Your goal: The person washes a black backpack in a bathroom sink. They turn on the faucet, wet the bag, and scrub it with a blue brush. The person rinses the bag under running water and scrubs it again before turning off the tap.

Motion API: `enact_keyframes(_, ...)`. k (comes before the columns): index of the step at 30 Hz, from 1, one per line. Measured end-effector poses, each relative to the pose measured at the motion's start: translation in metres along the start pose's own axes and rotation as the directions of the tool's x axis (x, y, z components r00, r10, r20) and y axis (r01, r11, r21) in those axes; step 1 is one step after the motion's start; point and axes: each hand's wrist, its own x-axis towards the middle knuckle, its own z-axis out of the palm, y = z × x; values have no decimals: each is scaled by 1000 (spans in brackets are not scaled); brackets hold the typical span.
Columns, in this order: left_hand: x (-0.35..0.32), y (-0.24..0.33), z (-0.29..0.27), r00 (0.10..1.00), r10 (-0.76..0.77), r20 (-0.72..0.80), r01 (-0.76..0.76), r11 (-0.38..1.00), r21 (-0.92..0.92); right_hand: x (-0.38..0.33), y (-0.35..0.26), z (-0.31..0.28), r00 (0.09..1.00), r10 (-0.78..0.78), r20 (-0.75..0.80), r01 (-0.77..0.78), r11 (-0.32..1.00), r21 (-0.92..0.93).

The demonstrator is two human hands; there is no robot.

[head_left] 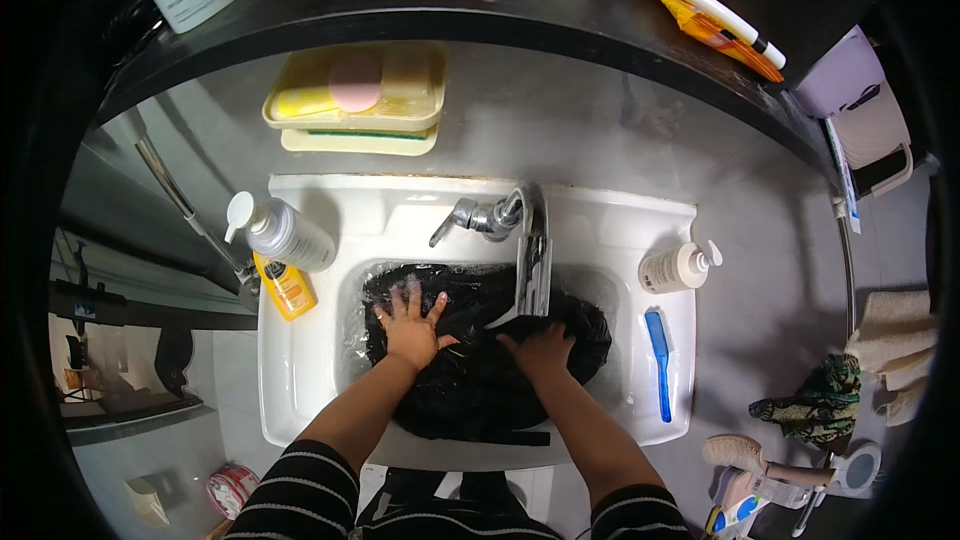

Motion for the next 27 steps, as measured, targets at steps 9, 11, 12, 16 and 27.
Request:
enact_keyframes(9,14,-6,28,983,97,-155,-107,993,-56,15,25,12,993,-112,24,111,993,30)
enact_keyframes(11,15,-12,11,993,106,-50,-113,980,-166,20,51,-24,926,-317,205,307,948,81)
enact_keyframes(12,13,-19,1,991,130,-31,-134,967,-216,15,73,-36,910,-402,104,324,843,430)
enact_keyframes(16,1,-65,-41,953,295,70,-198,780,-593,-52,89,-87,858,-473,-197,492,869,58)
enact_keyframes(27,-62,-7,-9,970,130,-207,-179,955,-236,41,47,5,846,-235,-478,255,967,-24)
